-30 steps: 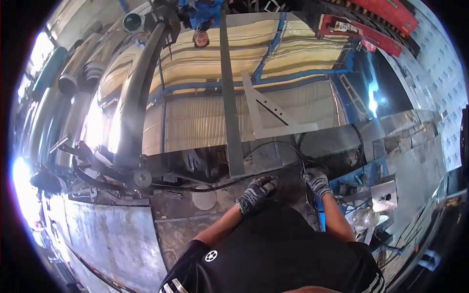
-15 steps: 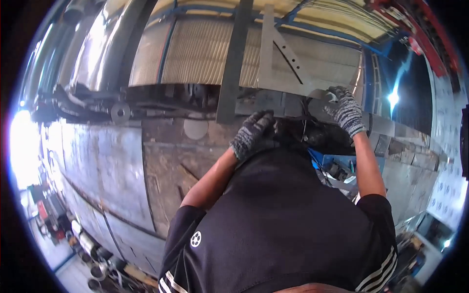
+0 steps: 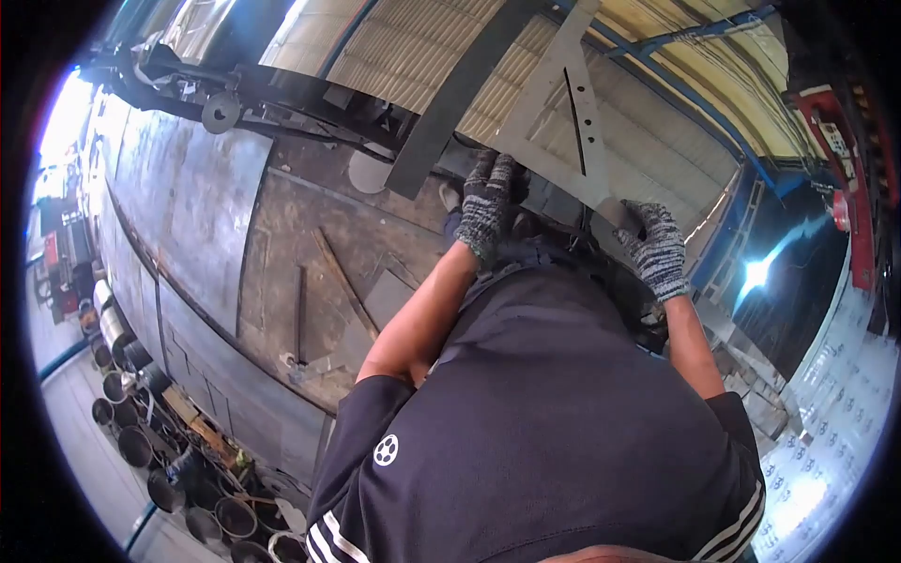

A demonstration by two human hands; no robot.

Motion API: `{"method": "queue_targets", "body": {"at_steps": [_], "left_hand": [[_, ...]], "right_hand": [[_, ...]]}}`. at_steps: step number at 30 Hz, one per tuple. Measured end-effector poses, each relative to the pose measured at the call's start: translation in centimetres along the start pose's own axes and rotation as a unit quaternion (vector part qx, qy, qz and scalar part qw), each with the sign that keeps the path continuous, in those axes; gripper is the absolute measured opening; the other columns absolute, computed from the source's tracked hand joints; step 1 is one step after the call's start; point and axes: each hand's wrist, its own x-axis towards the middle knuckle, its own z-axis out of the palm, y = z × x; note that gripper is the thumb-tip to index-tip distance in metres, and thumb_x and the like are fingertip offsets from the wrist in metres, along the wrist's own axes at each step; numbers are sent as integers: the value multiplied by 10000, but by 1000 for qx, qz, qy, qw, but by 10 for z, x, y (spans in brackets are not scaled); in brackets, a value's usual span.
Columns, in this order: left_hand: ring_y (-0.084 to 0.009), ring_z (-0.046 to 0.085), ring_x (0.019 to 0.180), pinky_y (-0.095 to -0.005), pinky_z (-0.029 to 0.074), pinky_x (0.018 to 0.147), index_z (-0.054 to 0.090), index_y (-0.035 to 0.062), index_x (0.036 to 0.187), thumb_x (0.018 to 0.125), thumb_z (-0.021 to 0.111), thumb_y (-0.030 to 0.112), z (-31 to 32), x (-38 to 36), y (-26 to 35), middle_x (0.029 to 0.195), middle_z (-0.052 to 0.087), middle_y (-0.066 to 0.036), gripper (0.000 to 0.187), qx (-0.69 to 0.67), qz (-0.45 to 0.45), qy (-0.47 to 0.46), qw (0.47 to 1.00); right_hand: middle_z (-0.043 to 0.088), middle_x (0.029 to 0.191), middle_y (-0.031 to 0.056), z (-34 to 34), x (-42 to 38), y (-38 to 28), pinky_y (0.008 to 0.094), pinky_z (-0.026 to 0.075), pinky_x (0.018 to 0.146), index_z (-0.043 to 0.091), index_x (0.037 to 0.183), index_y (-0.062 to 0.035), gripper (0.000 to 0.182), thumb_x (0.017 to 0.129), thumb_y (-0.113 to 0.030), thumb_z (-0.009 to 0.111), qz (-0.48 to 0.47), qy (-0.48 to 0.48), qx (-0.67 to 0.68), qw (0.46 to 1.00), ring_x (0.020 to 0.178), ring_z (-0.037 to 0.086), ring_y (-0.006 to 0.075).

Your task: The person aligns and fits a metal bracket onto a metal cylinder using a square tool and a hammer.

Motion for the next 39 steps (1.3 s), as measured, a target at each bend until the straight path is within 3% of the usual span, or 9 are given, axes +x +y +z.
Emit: {"method": "queue_targets", "body": {"at_steps": [7,8,10,11,13,24,26,32,39], "left_hand": [[-173,688,860,-277,554,722,648,11,1159,1021,595,220,-10,1,-7,973,694,-112,256,141,64,15,988],[-271,659,953,-404,521,848,632,26,1190,960,649,251,-14,-1,-10,1072,673,-142,322,367,252,30,895],[-368,630,1046,-530,488,975,617,41,1220,899,702,283,-17,-6,-22,1171,652,-172,411,563,401,44,721],[-254,616,853,-421,484,776,627,34,1114,952,661,271,0,-13,-7,969,640,-105,289,443,345,57,825],[-140,602,659,-311,480,578,636,26,1008,1006,620,260,13,-11,1,768,629,-38,234,305,285,75,906],[-181,573,586,-364,461,553,606,41,921,1012,585,289,4,8,-27,695,600,-88,265,259,269,72,925],[-180,577,584,-362,464,557,605,43,922,1013,583,288,4,9,-27,691,602,-86,262,283,288,77,912],[-160,599,608,-351,473,564,601,50,929,1014,588,299,16,0,-14,706,609,-64,263,192,238,82,948],[-138,598,617,-331,480,566,615,41,905,1003,615,287,7,7,-21,701,613,-52,264,217,277,69,934]], "right_hand": [[676,1176,124,1,6,1,409,477,991,667,1250,-84,530,766,-245,812,-19,-26,-5,999,1108,620,317],[677,1167,123,1,9,1,410,480,985,663,1254,-81,535,766,-241,813,-24,-27,-7,999,1105,622,313],[677,1143,123,-1,10,0,412,490,968,658,1244,-75,536,759,-232,821,-43,-32,2,999,1098,627,306],[677,1143,123,-2,10,-4,412,490,968,658,1244,-75,536,759,-232,821,-43,-39,-1,998,1098,627,306],[673,1133,130,-5,13,-9,407,493,962,657,1218,-67,524,749,-227,830,-24,-58,7,998,1086,628,313],[654,1269,134,-12,22,-23,404,472,1052,635,1300,-95,570,758,-144,805,25,-124,38,991,1190,606,318],[664,1146,137,-8,24,-22,399,503,975,644,1219,-48,562,710,-168,849,-46,-83,43,995,1081,631,312],[662,1184,137,-4,25,-10,396,503,980,636,1254,-47,564,740,-173,832,-91,-86,3,992,1084,632,306],[665,1178,136,-3,22,-15,398,504,976,644,1242,-53,520,764,-170,811,-70,-75,-28,994,1081,635,303]]}}
